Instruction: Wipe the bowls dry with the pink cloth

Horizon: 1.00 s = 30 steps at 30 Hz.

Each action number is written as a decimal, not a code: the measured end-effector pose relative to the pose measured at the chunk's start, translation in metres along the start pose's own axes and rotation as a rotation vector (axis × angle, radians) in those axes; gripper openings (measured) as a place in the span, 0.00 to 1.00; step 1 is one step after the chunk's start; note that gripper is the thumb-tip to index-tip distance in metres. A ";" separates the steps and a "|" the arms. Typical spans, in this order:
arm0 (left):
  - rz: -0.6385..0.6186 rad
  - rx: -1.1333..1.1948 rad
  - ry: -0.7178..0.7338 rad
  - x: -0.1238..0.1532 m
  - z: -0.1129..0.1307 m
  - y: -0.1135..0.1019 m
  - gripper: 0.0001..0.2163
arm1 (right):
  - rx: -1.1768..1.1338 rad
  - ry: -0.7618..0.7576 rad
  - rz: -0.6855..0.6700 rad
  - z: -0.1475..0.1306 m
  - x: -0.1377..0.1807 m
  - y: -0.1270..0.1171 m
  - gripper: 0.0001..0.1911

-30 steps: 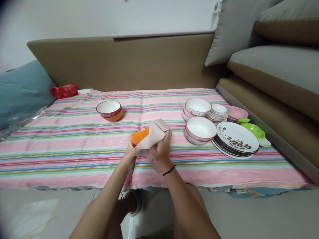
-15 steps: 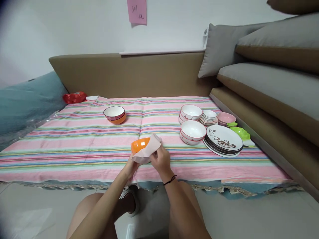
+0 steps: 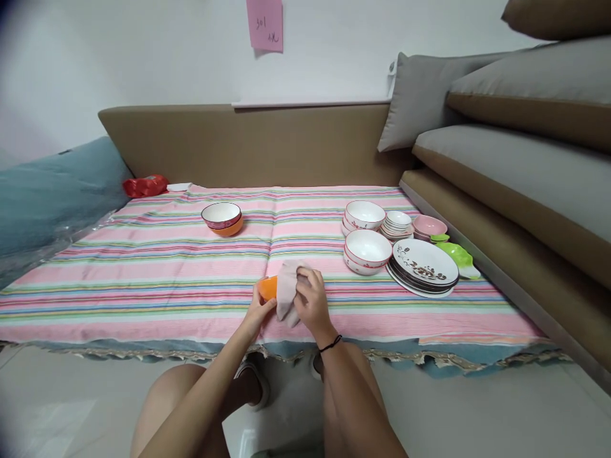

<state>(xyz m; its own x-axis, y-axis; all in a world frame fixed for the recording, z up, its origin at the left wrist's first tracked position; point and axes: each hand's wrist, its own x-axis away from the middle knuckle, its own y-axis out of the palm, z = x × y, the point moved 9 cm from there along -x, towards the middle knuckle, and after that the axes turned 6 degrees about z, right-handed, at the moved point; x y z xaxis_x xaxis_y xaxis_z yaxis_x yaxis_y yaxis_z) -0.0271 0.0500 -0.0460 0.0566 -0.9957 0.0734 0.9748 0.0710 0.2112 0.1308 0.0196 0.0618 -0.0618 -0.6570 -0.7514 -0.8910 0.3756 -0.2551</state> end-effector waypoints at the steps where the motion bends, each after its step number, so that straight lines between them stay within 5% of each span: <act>1: 0.005 -0.018 0.000 0.000 0.001 0.001 0.37 | -0.003 0.030 -0.003 0.004 0.000 0.004 0.16; 7: 0.001 -0.233 0.005 -0.002 0.019 0.009 0.32 | -0.161 0.351 0.006 0.046 0.006 0.024 0.35; 14: -0.172 -0.334 -0.181 -0.002 0.018 0.014 0.24 | -0.288 0.531 0.200 0.070 0.007 0.022 0.26; 21: -0.106 -0.411 -0.088 -0.015 0.017 0.007 0.22 | -0.434 0.893 0.432 0.086 0.013 0.027 0.23; 24: 0.037 -0.493 0.105 -0.025 0.027 0.000 0.20 | -0.260 0.722 0.419 0.073 0.008 0.021 0.22; 27: 0.156 -0.483 0.262 -0.029 0.031 -0.006 0.18 | 0.043 0.296 0.191 0.034 -0.006 0.031 0.19; 30: 0.193 -0.342 0.268 -0.031 0.022 -0.011 0.15 | 0.224 0.006 -0.051 0.005 -0.007 0.054 0.17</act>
<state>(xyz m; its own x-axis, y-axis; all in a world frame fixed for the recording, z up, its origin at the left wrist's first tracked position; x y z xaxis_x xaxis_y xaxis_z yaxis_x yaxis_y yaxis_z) -0.0443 0.0810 -0.0289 0.2537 -0.9496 -0.1838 0.9534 0.2776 -0.1180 0.0851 0.0478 0.0502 -0.0224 -0.6825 -0.7306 -0.7710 0.4770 -0.4220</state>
